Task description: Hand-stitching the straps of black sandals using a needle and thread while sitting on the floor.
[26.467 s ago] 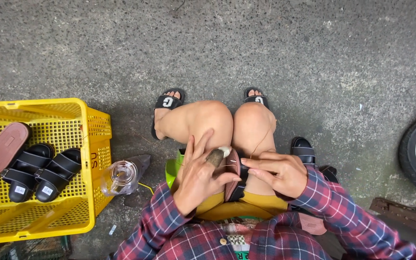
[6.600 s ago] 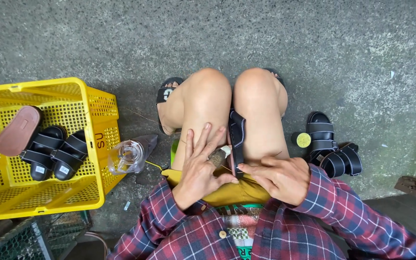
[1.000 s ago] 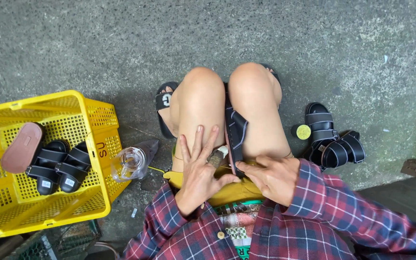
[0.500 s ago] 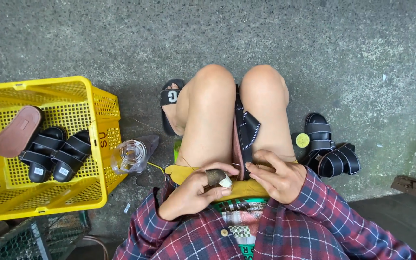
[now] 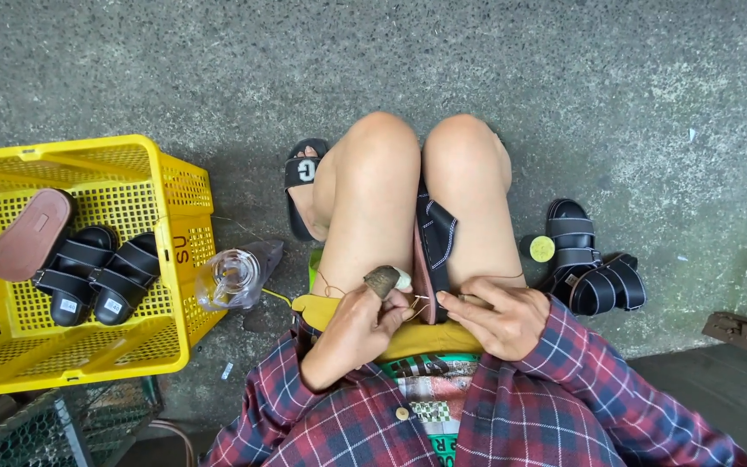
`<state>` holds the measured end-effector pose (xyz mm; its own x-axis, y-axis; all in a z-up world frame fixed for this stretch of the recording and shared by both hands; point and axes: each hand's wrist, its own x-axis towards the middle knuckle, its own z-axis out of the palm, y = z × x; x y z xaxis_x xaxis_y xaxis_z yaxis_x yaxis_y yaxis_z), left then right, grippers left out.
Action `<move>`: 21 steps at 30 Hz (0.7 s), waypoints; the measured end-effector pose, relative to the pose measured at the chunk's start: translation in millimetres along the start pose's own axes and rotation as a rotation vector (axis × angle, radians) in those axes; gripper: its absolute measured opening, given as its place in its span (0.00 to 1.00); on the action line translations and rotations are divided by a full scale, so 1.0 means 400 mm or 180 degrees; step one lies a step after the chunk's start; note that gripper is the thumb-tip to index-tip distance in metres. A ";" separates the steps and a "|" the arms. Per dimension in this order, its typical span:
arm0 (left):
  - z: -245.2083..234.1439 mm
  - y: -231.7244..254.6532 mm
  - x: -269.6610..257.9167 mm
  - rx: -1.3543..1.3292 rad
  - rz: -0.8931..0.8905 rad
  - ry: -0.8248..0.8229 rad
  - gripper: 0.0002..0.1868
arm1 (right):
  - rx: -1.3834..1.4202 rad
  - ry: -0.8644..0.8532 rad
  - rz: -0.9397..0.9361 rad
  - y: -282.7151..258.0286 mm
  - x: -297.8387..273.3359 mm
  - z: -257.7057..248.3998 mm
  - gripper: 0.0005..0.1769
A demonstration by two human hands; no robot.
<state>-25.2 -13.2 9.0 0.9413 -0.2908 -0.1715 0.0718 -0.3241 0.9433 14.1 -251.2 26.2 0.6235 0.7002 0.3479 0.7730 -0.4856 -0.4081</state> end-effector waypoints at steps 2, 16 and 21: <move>-0.013 0.019 0.011 0.0222 0.0178 0.0108 0.08 | 0.0117 -0.0308 0.0189 0.019 -0.029 -0.019 0.14; -0.059 0.042 0.025 0.1953 0.0990 0.0405 0.27 | -0.0046 -0.1310 0.0154 0.047 0.011 -0.051 0.22; -0.037 0.080 0.022 0.1817 0.0764 0.0313 0.29 | -0.1374 -0.0753 -0.0749 0.039 0.020 -0.041 0.24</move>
<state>-9.8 -12.9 41.9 0.9372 -0.3398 0.0788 -0.3074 -0.6978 0.6470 33.2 -261.6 36.3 0.4231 0.8903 0.1682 0.8973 -0.4375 0.0586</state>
